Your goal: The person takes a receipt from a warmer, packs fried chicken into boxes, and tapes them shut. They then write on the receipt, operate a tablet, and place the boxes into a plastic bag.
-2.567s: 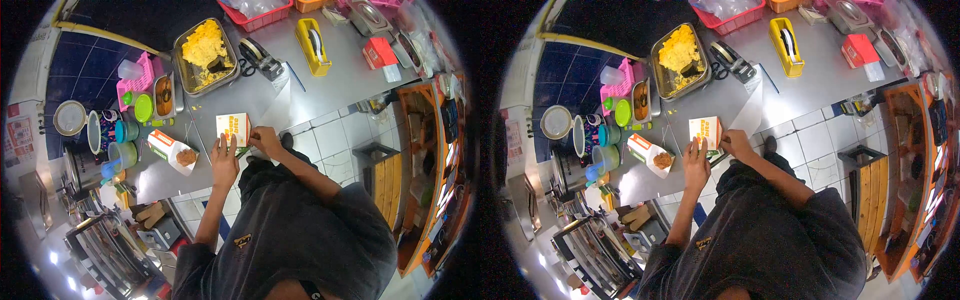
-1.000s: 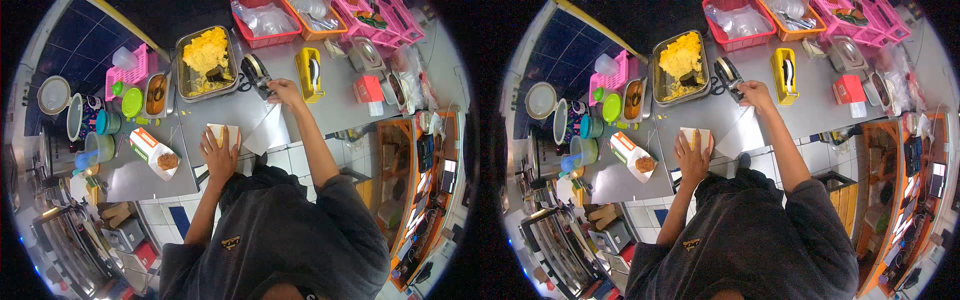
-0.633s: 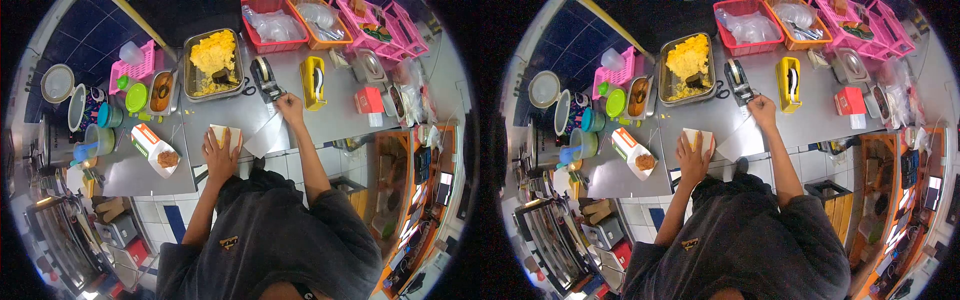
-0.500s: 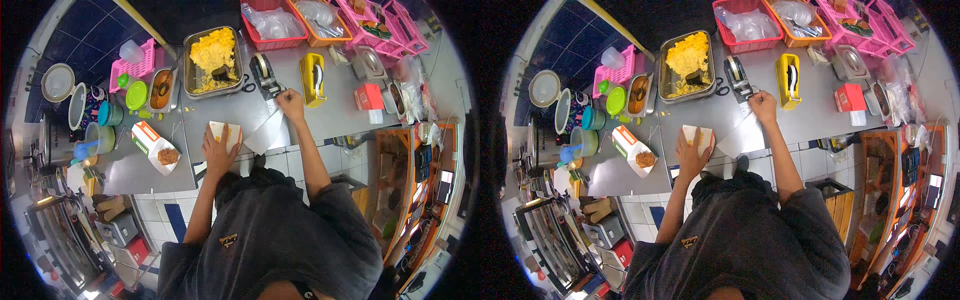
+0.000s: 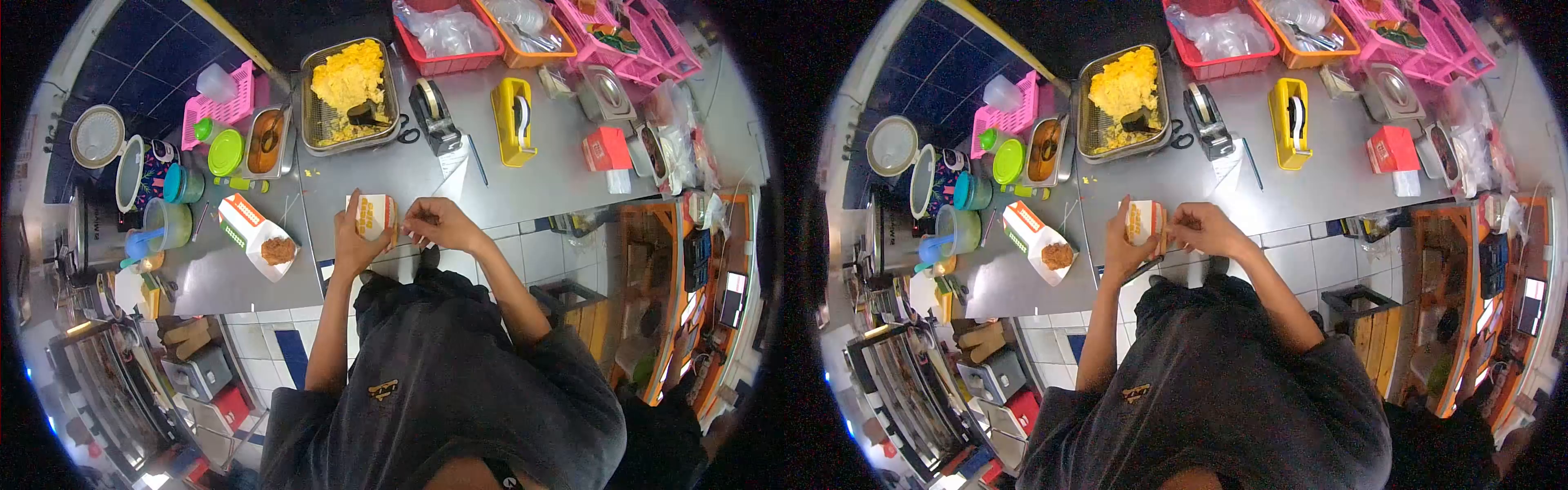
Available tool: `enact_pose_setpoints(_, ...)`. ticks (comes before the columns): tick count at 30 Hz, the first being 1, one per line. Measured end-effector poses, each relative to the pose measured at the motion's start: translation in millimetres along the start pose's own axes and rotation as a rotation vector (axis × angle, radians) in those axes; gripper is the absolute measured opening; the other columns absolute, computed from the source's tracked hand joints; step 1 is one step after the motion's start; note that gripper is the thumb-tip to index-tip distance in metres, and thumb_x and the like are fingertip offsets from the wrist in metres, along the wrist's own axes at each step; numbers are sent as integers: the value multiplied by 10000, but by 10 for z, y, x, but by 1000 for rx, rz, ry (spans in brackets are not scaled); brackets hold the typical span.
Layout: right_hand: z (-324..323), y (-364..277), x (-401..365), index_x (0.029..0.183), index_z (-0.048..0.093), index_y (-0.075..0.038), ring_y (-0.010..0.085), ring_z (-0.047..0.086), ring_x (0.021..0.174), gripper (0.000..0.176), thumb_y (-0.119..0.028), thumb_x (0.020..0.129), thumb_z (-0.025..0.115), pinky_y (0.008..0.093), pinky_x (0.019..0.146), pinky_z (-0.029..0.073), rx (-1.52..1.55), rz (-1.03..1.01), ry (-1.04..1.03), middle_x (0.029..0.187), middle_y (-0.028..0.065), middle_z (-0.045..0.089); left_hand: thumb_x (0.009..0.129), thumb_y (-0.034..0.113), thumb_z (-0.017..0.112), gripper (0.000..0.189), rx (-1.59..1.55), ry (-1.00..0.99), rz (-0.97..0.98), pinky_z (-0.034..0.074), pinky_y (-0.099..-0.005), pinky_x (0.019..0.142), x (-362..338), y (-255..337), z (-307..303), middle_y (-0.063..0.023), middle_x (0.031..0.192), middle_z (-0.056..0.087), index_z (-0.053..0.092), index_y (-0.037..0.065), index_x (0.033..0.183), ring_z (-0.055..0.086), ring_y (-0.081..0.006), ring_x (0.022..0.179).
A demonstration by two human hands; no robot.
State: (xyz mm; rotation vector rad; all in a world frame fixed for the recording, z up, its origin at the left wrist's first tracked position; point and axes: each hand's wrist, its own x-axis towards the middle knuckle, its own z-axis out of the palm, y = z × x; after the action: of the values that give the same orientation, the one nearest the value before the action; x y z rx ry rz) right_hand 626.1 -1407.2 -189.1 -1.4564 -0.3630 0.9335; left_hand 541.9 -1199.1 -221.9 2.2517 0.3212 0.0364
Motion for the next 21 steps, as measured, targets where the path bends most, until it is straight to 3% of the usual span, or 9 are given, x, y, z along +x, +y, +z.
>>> enact_pose_setpoints(1, 22, 30, 8, 948, 606, -13, 92, 640, 683, 155, -168, 947, 619, 237, 611, 544, 3, 0, 4, 823, 41, 673, 663, 222, 801, 971, -100, -16, 43, 441, -411, 960, -7, -12, -7, -230, 1201, 476, 300, 51, 1477, 490, -352, 1125)
enact_pose_setpoints(10, 84, -29, -11, 876, 635, 4, 77, 614, 653, 202, -191, 916, 672, 228, 569, 525, -117, -1, 34, 747, 41, 651, 696, 182, 806, 953, -155, -46, 71, 428, -400, 976, -112, 310, -90, -208, 1202, 460, 293, 104, 1494, 493, -307, 1129)
enact_pose_setpoints(14, 99, -125, -123, 839, 670, 16, 85, 586, 583, 252, -223, 853, 748, 224, 521, 494, -101, 109, 125, 679, 40, 641, 717, 156, 797, 940, -253, -118, 49, 427, -388, 981, -158, 295, -82, -185, 1204, 456, 283, 114, 1502, 498, -284, 1126)
enact_pose_setpoints(17, 61, -251, -222, 827, 674, 9, 92, 579, 553, 254, -218, 812, 788, 225, 512, 490, -175, 172, 213, 650, 36, 634, 749, 111, 764, 908, -489, -208, -6, 420, -374, 995, -171, 278, -22, -166, 1226, 486, 269, 116, 1511, 509, -261, 1139)
enact_pose_setpoints(19, 9, -229, -268, 816, 670, -1, 95, 580, 544, 246, -205, 793, 805, 225, 513, 491, -267, 219, 270, 637, 33, 630, 776, 104, 732, 878, -836, -335, -136, 403, -368, 1025, -187, 514, -115, -159, 1284, 512, 259, 105, 1515, 514, -252, 1180)
enact_pose_setpoints(21, -52, -12, -311, 822, 655, -13, 97, 604, 576, 194, -151, 804, 791, 224, 541, 511, 46, 171, 162, 678, 45, 649, 780, 112, 724, 875, -880, -399, -160, 402, -366, 1033, -187, 480, -70, -155, 1308, 513, 250, 98, 1516, 507, -246, 1203)
